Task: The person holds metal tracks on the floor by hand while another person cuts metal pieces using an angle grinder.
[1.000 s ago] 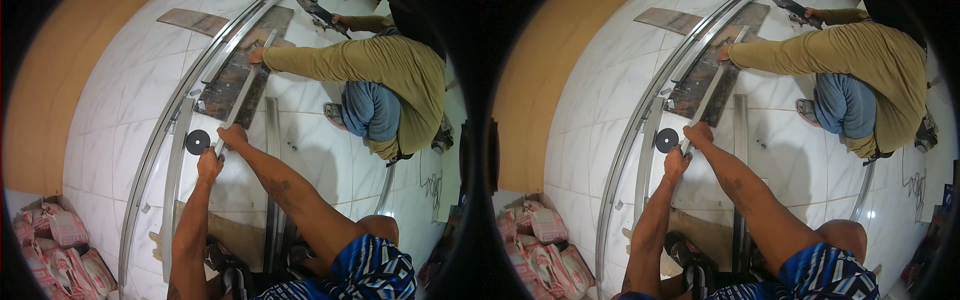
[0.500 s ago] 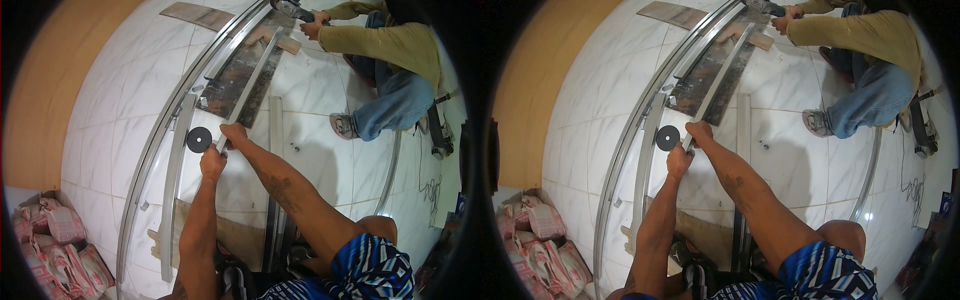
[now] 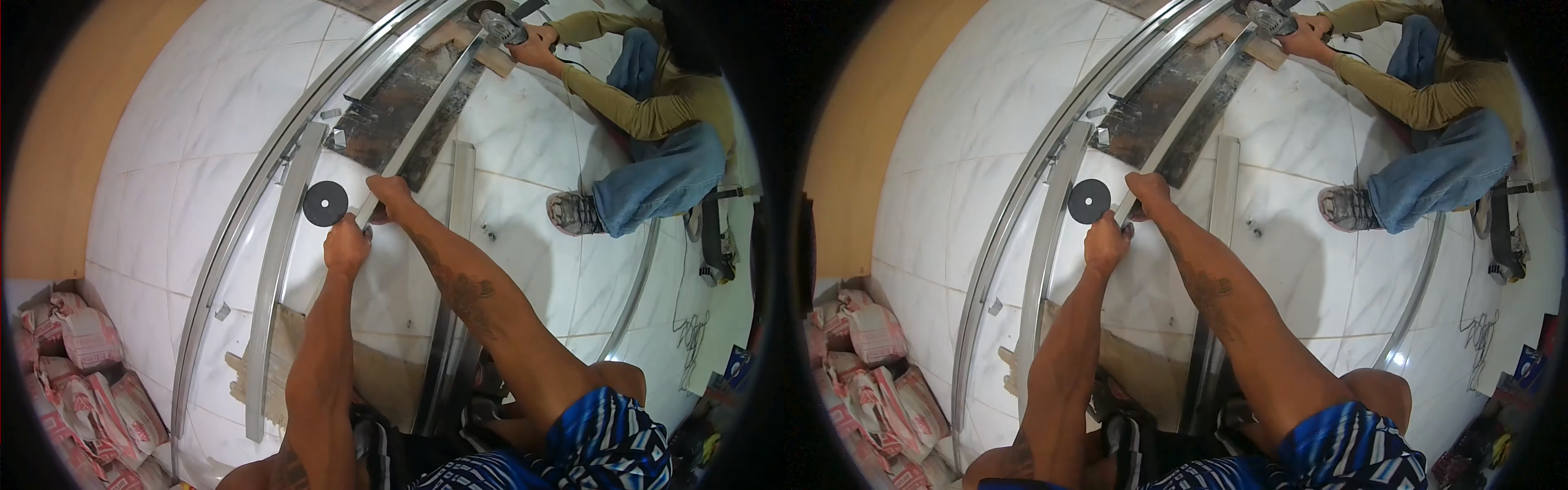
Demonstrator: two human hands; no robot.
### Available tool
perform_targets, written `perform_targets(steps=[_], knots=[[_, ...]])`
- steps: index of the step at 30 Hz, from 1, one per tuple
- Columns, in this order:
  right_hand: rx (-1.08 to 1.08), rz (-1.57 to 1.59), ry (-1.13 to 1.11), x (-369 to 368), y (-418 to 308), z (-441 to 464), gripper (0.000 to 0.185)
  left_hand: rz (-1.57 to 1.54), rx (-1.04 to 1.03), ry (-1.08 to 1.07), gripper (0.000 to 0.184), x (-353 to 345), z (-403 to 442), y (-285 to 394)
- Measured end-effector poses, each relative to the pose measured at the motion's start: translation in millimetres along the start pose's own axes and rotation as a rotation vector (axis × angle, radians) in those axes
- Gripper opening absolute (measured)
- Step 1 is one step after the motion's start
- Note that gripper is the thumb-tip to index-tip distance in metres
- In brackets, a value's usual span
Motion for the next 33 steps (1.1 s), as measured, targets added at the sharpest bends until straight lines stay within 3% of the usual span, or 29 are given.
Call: perform_targets(steps=[10,13,33], knots=[[0.094,-0.058,-0.004,-4,2,18,0.041,0.036,-0.045,0.046,0.035,-4,0,1],[0.006,0.022,0.019,3,-2,-3,0.043,0.036,-0.031,0.031,0.036,-2,-1,1],[0.037,0.003,0.034,7,-9,-12,0.037,0.037,-0.041,0.021,0.036,-7,1,-1]])
Point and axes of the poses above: each hand's wrist, its own z-axis towards the middle knuckle, its own x-axis out of the back of the hand, y = z × x, the point moved 10 cm from there along z, towards the middle knuckle, and after that the axes turned 15 degrees about y, right-handed, at the moved point
